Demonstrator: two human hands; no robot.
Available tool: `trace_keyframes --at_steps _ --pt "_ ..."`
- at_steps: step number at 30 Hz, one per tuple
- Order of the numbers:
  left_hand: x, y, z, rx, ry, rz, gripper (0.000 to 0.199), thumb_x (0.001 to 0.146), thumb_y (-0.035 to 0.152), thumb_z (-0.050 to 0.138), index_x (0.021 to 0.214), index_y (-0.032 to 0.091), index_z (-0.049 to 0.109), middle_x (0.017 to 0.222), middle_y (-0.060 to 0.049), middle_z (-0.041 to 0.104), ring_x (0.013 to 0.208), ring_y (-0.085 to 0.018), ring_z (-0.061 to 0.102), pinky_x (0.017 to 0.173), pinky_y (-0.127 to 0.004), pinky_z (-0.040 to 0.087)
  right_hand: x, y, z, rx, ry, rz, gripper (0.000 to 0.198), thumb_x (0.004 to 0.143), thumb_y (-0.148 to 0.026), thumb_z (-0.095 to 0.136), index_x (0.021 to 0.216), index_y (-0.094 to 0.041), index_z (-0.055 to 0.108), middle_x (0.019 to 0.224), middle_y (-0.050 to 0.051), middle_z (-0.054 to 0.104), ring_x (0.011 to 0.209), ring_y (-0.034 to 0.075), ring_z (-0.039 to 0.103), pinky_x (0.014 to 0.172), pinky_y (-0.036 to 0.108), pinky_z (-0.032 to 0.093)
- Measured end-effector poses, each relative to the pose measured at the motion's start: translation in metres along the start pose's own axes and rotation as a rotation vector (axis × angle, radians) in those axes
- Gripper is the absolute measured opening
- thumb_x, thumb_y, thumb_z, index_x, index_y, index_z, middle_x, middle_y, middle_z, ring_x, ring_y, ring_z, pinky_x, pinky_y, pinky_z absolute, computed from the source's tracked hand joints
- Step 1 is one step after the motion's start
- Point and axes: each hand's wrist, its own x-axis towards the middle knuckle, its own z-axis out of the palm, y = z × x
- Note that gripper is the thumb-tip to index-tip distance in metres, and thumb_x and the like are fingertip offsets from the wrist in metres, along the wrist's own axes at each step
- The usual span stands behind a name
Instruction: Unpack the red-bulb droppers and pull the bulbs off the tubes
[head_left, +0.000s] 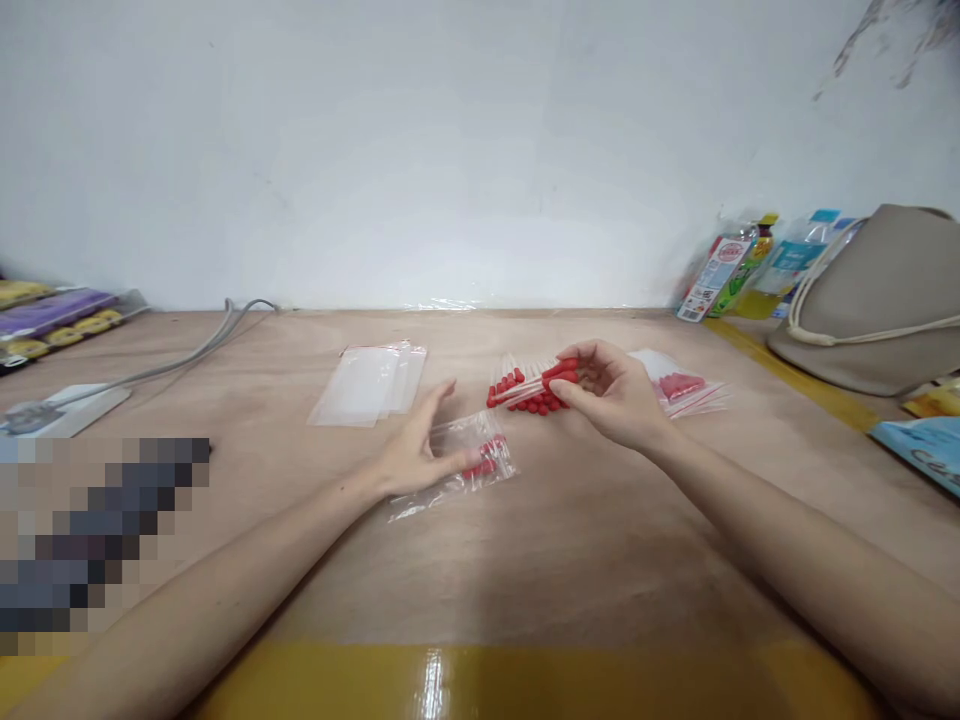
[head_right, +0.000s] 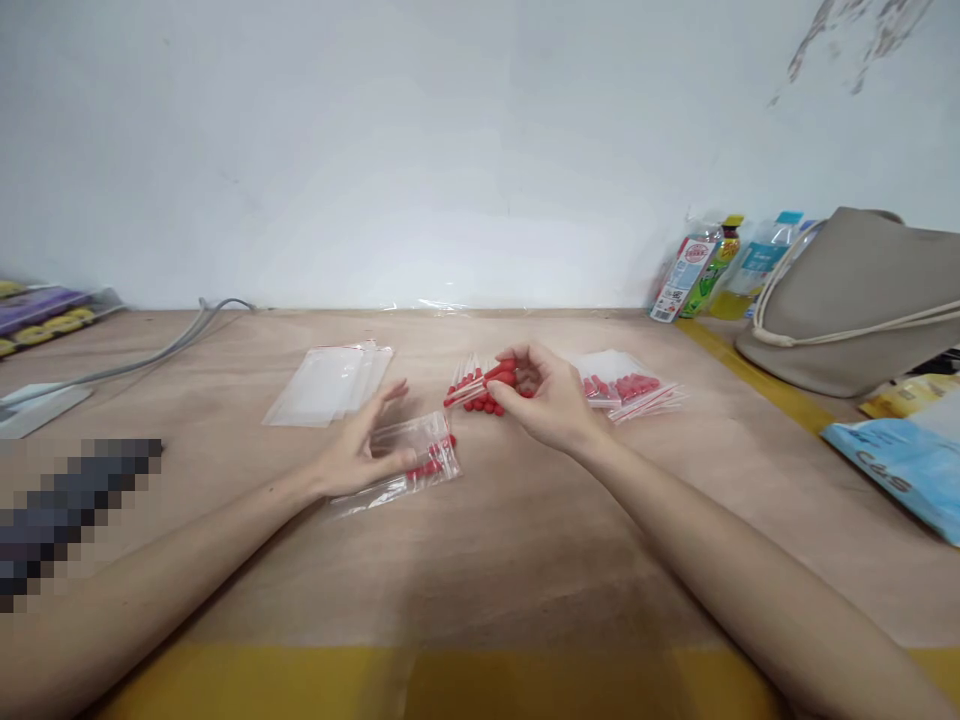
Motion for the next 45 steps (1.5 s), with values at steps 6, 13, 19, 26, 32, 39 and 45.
trace_keyframes --at_steps 6,13,19,26,32,39,45 --pt "0.016 0.029 -0.004 -0.365 0.099 -0.224 0.037 0.075 0.045 0.059 0.098 0.016 0.063 0.092 -0.008 0.066 0.081 -0.018 0.062 0.079 -0.034 0.049 -0.013 0.002 0.016 -0.431 0.103 -0.608 0.023 0.076 -0.017 0.059 0.099 -0.020 0.056 0.091 0.006 0.064 0.083 0.015 0.062 0.075 0.030 0.053" --pt "0.035 0.058 0.005 -1.078 -0.128 -0.738 0.017 0.082 0.026 0.056 0.078 0.011 0.062 0.076 -0.005 0.065 0.068 -0.010 0.061 0.071 -0.021 0.052 -0.025 0.018 0.038 -0.577 -0.269 -0.880 0.030 0.086 -0.013 0.045 0.113 -0.022 0.054 0.108 0.008 0.061 0.102 0.018 0.055 0.084 0.037 0.049" --pt "0.058 0.036 -0.005 -0.903 -0.128 -0.761 0.009 0.078 0.016 0.057 0.071 0.013 0.061 0.068 -0.002 0.064 0.060 -0.007 0.060 0.063 -0.017 0.051 -0.028 0.024 0.040 -0.528 -0.319 -0.816 0.036 0.085 -0.020 0.047 0.121 -0.020 0.048 0.116 0.011 0.056 0.108 0.019 0.050 0.087 0.036 0.046" --pt "0.112 -0.004 -0.014 -0.651 -0.139 -0.790 0.013 0.074 0.012 0.057 0.061 0.012 0.058 0.058 -0.002 0.062 0.057 -0.009 0.059 0.062 -0.020 0.051 -0.041 0.027 0.042 -0.425 -0.397 -0.661 0.017 0.081 -0.028 0.056 0.095 -0.021 0.060 0.093 0.005 0.062 0.090 0.016 0.055 0.079 0.033 0.042" --pt "0.130 -0.004 0.008 -0.469 -0.225 -0.828 0.009 0.065 0.012 0.065 0.060 0.011 0.058 0.053 -0.003 0.060 0.053 -0.012 0.059 0.062 -0.025 0.052 -0.043 0.028 0.043 -0.404 -0.452 -0.643 0.015 0.081 -0.031 0.055 0.091 -0.020 0.060 0.092 0.007 0.061 0.089 0.017 0.055 0.078 0.033 0.041" --pt "0.131 -0.004 0.010 -0.298 -0.212 -0.779 0.024 0.056 0.025 0.077 0.063 0.013 0.057 0.056 -0.004 0.061 0.059 -0.015 0.061 0.062 -0.027 0.053 -0.042 0.026 0.043 -0.425 -0.474 -0.639 0.011 0.080 -0.029 0.056 0.087 -0.020 0.060 0.090 0.005 0.061 0.087 0.015 0.054 0.077 0.032 0.041" --pt "0.126 -0.004 0.008 -0.126 -0.181 -0.743 0.035 0.054 0.039 0.077 0.070 0.014 0.059 0.062 -0.007 0.063 0.066 -0.021 0.063 0.059 -0.029 0.052 -0.042 0.027 0.043 -0.433 -0.469 -0.635 0.013 0.082 -0.029 0.054 0.090 -0.021 0.059 0.091 0.006 0.061 0.089 0.016 0.054 0.077 0.033 0.041"
